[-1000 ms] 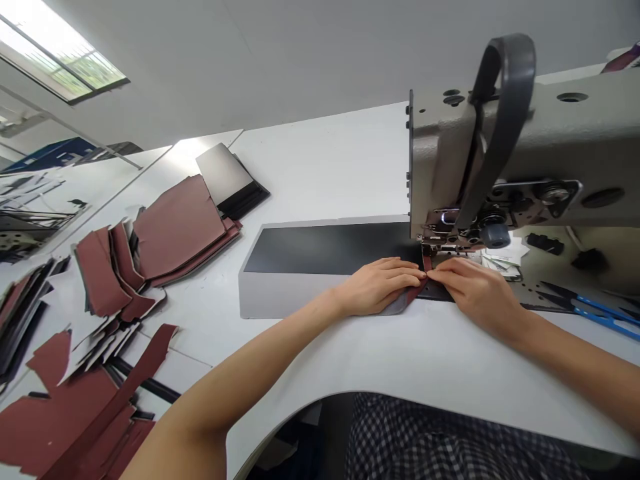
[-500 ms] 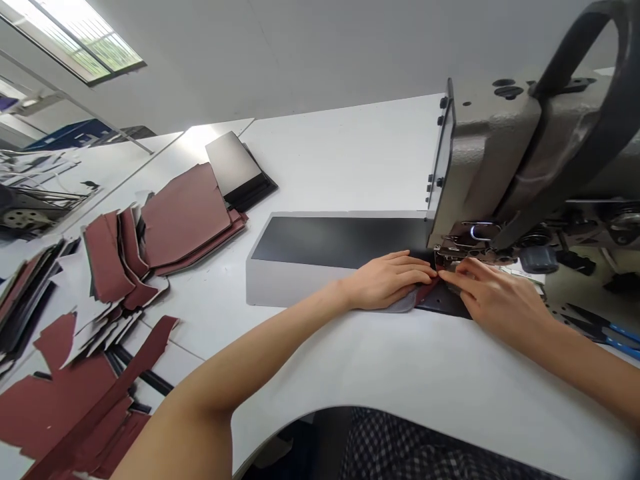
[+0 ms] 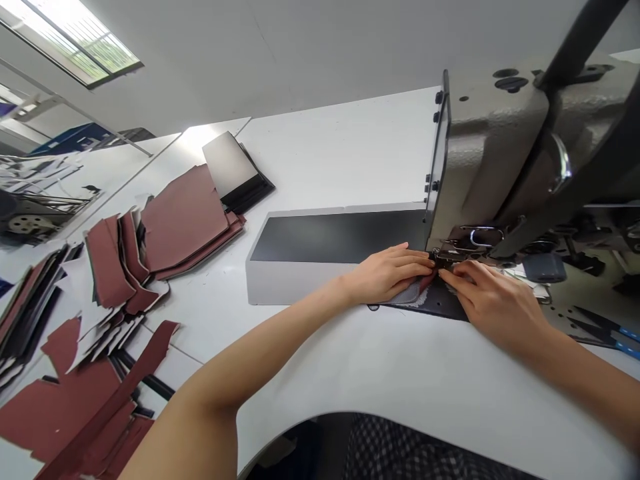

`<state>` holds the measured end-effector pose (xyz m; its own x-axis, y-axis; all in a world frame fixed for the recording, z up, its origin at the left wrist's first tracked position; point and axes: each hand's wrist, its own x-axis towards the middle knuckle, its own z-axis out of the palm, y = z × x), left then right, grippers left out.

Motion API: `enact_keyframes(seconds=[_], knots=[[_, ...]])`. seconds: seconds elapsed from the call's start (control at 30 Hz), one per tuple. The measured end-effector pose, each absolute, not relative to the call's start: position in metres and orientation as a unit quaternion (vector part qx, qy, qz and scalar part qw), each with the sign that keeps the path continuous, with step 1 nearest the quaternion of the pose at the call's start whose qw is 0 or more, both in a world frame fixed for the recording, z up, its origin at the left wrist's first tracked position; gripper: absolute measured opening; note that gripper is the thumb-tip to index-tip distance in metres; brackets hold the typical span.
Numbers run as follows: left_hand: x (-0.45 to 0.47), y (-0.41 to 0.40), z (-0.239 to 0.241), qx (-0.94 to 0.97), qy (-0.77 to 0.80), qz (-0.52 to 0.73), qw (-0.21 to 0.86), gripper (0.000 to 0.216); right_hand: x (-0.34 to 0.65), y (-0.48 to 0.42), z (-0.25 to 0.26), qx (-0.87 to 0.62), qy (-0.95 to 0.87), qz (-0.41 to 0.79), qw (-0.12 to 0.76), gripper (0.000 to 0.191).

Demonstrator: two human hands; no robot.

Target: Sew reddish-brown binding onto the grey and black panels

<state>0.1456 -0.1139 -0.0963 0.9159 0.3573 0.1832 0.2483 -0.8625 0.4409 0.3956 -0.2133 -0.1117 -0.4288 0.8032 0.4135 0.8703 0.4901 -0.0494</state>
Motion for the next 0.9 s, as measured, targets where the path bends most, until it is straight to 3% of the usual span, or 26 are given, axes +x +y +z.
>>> enact_keyframes(seconds=[0.37,0.53,0.7,0.9], knots=[[0.173,-0.181,-0.104,0.914,0.339,0.180,0.133,0.033,0.389,-0.240,-0.089,-0.569,-0.762,0.176,0.255,0.030],[0.176,-0.184,-0.104,0.917,0.345,0.151,0.129,0.035,0.368,-0.245,-0.088,-0.632,-0.713,0.138,0.271,0.032],[0.171,-0.177,-0.099,0.929,0.323,0.120,0.134,0.035,0.354,-0.244,-0.095,-0.634,-0.713,0.088,0.286,0.019],[0.164,-0.171,-0.091,0.947,0.276,0.099,0.130,0.033,0.354,-0.250,-0.099,-0.601,-0.752,0.061,0.263,0.027]])
